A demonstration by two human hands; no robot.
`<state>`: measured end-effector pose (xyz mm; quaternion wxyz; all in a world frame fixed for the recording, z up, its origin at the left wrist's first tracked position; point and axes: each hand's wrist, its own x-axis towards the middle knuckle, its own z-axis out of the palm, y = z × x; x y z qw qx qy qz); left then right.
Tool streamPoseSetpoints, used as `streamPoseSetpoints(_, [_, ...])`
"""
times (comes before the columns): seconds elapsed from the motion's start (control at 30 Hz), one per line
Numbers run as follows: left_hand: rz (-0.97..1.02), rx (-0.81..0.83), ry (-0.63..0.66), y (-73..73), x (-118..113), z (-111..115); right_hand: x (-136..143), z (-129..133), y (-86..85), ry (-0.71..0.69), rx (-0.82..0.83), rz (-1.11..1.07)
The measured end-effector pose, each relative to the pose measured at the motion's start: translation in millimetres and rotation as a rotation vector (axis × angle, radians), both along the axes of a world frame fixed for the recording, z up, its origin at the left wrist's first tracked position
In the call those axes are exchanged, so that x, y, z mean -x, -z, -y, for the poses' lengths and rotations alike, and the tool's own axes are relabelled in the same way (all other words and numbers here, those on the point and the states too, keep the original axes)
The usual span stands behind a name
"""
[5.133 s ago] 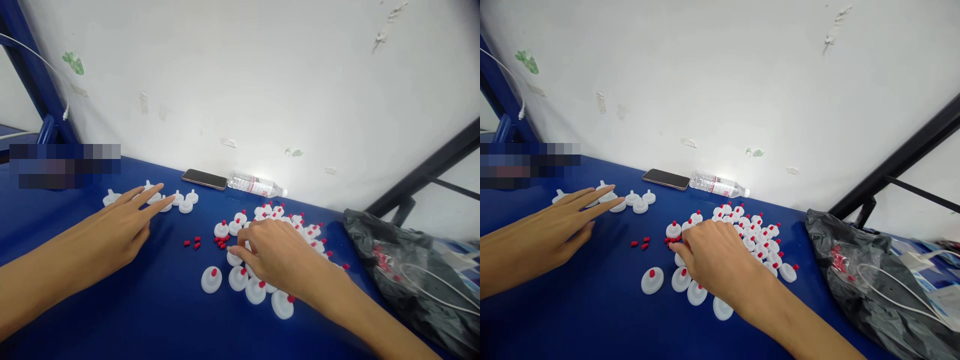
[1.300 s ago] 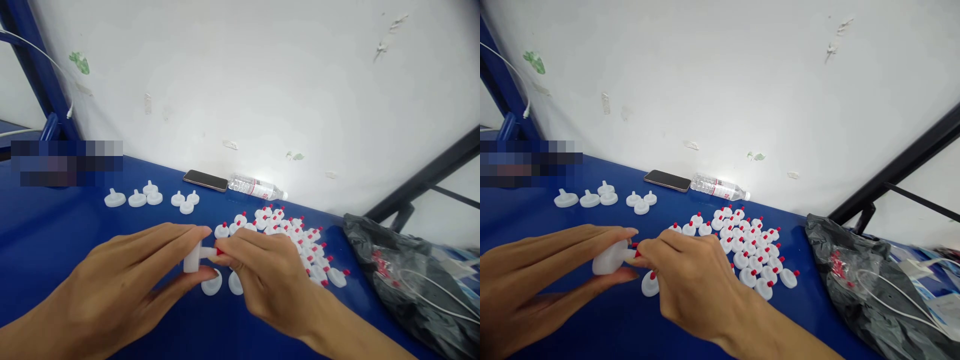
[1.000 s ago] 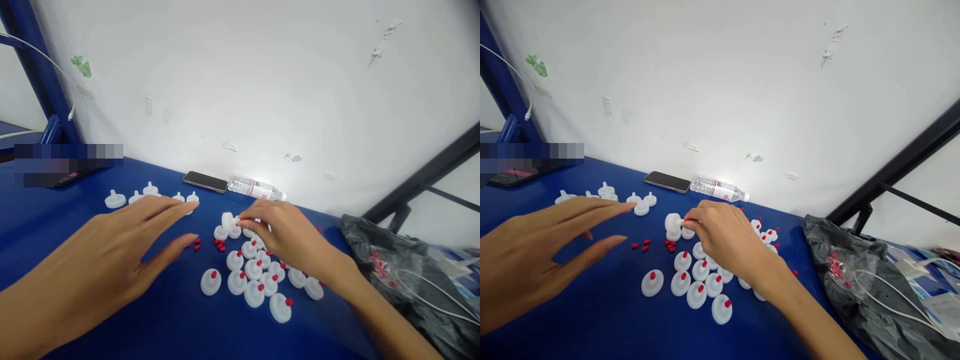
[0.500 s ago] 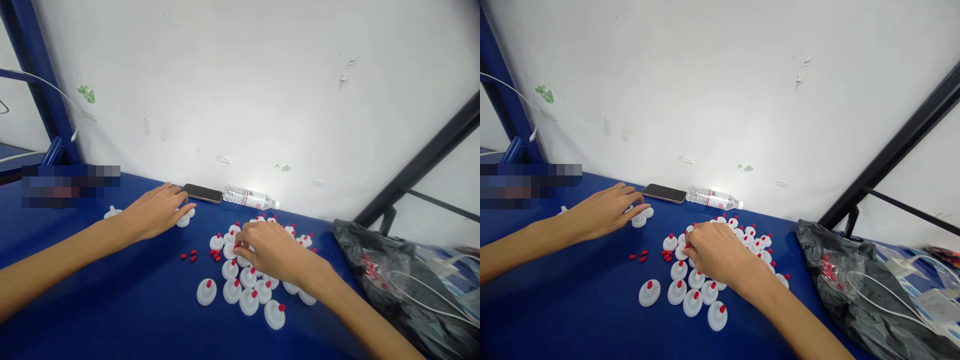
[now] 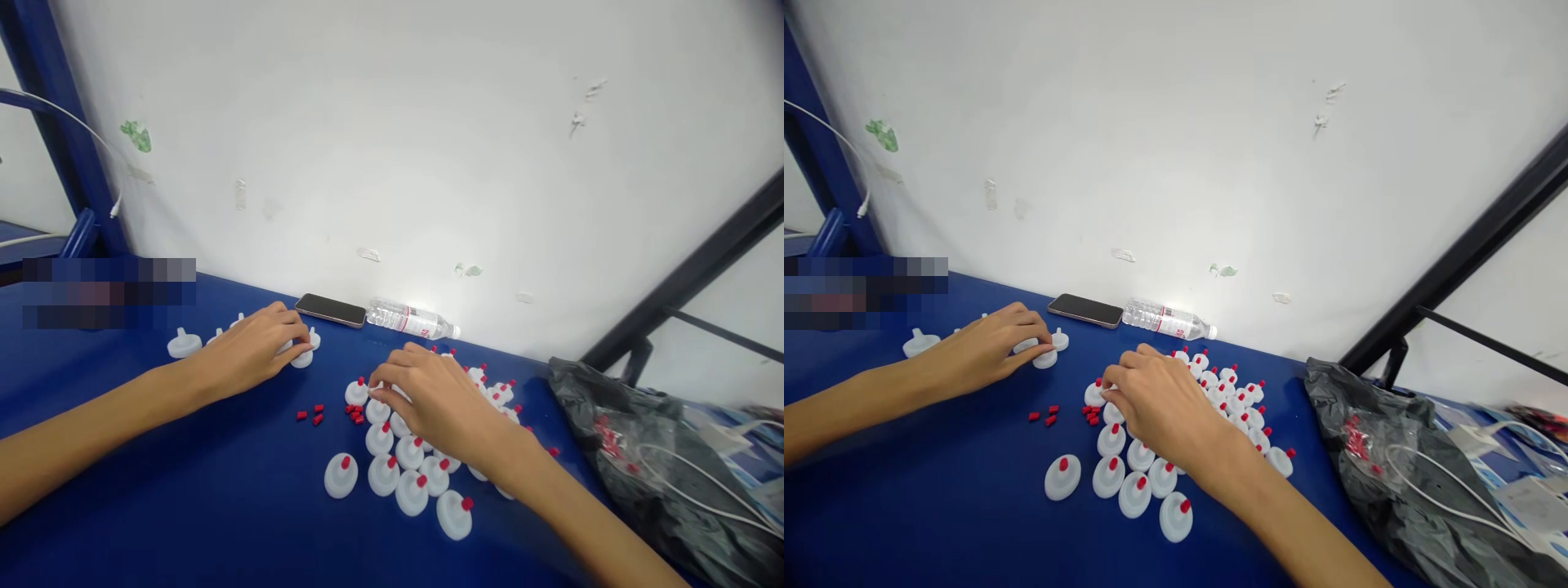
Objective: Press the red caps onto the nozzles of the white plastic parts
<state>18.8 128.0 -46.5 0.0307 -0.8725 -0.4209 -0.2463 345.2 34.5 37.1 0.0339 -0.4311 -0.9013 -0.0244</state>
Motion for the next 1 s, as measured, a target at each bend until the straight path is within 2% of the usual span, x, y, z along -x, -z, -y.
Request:
streamPoseSetpoints(0.17, [-0.055,0.022,0.04,1.2,-9,6,6,-9,15.1,-0.168,0.077,-0.045])
streamPoseSetpoints(0.33, [-0.086,0.063,0.076,5.7,-11,9,3,-16,24.2,-0.194,0.088,-0.072])
streamPoseSetpoints(0.63, [-0.083,0.12,0.092,21.5,-2,-3,2,-22,29.8,-0.23,0.09,-0.07])
streamPoseSetpoints(0.83, [0.064,0.07,0.103,10.1,-12,15,2,-24,32.2,-0.259,0.1,-0.059])
streamPoseSetpoints(1.0, [0.156,0.035,0.114,5.9,-19,21,0,-23,26.4,-0.277,0.096,-0.074])
